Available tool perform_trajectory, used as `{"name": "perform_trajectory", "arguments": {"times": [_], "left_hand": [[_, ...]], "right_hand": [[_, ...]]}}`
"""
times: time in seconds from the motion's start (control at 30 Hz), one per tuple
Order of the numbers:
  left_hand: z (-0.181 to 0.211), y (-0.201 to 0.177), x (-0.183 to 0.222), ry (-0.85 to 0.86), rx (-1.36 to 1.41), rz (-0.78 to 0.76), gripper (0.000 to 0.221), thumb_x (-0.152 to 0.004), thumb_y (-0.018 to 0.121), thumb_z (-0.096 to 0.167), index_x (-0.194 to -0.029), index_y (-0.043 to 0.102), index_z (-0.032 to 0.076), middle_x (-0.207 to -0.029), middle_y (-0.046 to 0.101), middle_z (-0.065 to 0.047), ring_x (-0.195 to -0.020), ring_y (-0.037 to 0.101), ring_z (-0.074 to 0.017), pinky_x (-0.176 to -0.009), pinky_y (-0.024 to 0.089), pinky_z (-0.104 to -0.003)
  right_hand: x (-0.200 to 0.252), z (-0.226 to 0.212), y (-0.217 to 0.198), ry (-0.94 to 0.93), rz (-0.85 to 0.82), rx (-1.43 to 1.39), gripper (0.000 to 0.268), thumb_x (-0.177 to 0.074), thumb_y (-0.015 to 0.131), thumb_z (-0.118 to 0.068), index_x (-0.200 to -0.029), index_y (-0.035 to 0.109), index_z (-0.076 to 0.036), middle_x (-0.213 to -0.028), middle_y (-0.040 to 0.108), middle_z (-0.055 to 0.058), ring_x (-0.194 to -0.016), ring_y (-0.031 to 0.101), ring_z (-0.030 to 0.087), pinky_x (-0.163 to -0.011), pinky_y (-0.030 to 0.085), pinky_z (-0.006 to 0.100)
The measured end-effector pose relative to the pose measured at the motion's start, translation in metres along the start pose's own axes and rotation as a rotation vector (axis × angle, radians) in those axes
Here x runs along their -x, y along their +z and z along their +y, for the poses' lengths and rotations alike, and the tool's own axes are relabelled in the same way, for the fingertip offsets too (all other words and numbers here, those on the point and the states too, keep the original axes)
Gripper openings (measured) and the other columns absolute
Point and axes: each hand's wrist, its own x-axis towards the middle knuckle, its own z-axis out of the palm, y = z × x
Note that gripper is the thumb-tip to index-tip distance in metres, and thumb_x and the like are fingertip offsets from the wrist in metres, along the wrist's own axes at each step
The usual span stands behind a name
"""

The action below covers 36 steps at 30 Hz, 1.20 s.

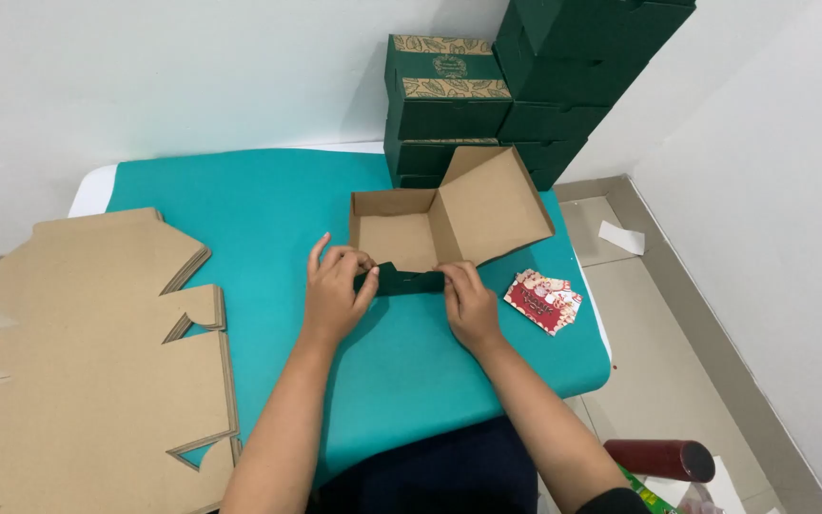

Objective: Assembling cardboard boxes by folding flat sheets and placing a card inside.

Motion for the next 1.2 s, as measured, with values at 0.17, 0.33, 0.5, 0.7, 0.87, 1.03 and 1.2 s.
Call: {"name": "perform_trajectory", "arguments": {"times": [0.17,0.33,0.5,0.7,0.87,1.03,1.2], "left_hand": [[-0.004,0.005,0.002,-0.049,0.022,-0.006,0.015,-0.089,0.059,0.022,-0.078,0.052,0.017,-0.078,0.067,0.003,-0.09,0.059,-0.0144,-0.109,0.034,-0.049],[-0.001,0.006,0.001,-0.062,0.017,-0.016,0.016,-0.09,0.056,0.023,-0.076,0.051,0.017,-0.077,0.065,0.003,-0.089,0.058,-0.0149,-0.109,0.033,-0.048],[0.01,-0.002,0.002,0.008,-0.029,-0.042,0.01,-0.088,0.064,0.02,-0.081,0.057,0.016,-0.076,0.065,0.003,-0.088,0.058,-0.015,-0.107,0.035,-0.048],[0.018,-0.008,-0.005,0.038,-0.032,-0.09,0.01,-0.087,0.067,0.023,-0.083,0.062,0.015,-0.071,0.068,0.002,-0.09,0.06,-0.0141,-0.109,0.034,-0.048],[0.02,-0.009,-0.007,0.049,-0.012,-0.077,0.011,-0.088,0.068,0.023,-0.083,0.062,0.015,-0.071,0.069,0.002,-0.093,0.06,-0.0132,-0.108,0.036,-0.05],[0.016,-0.004,-0.003,0.012,0.011,-0.067,0.013,-0.086,0.07,0.026,-0.081,0.062,0.017,-0.071,0.07,0.005,-0.092,0.06,-0.0119,-0.108,0.037,-0.048],[0.019,-0.007,-0.005,0.007,0.033,-0.039,0.013,-0.087,0.07,0.024,-0.08,0.062,0.016,-0.067,0.068,0.002,-0.089,0.059,-0.0132,-0.106,0.039,-0.048]], "right_hand": [[-0.002,-0.001,0.001,0.004,0.012,0.005,0.017,-0.097,0.044,-0.011,-0.106,0.058,-0.015,-0.081,0.056,0.001,-0.056,0.061,0.029,-0.045,0.054,0.041],[-0.001,0.001,0.001,-0.003,0.005,0.002,0.018,-0.097,0.044,-0.01,-0.105,0.058,-0.015,-0.08,0.056,0.001,-0.055,0.061,0.028,-0.044,0.053,0.041],[0.011,0.012,0.01,-0.019,-0.019,0.054,0.019,-0.096,0.045,-0.012,-0.109,0.057,-0.02,-0.083,0.056,-0.003,-0.052,0.061,0.023,-0.044,0.054,0.037],[0.009,0.01,0.005,-0.021,-0.017,0.089,0.02,-0.097,0.042,-0.012,-0.109,0.056,-0.02,-0.084,0.056,-0.003,-0.047,0.059,0.023,-0.043,0.054,0.038],[0.008,0.01,0.006,-0.026,0.006,0.066,0.021,-0.097,0.04,-0.012,-0.108,0.057,-0.02,-0.079,0.054,-0.002,-0.04,0.054,0.024,-0.038,0.052,0.037],[0.009,0.011,0.007,-0.029,0.007,0.09,0.019,-0.096,0.043,-0.013,-0.108,0.056,-0.02,-0.08,0.056,-0.003,-0.041,0.056,0.024,-0.038,0.051,0.037],[0.009,0.013,0.012,-0.013,0.009,0.121,0.019,-0.096,0.042,-0.013,-0.107,0.057,-0.02,-0.078,0.056,-0.003,-0.04,0.054,0.023,-0.038,0.05,0.035]]}}
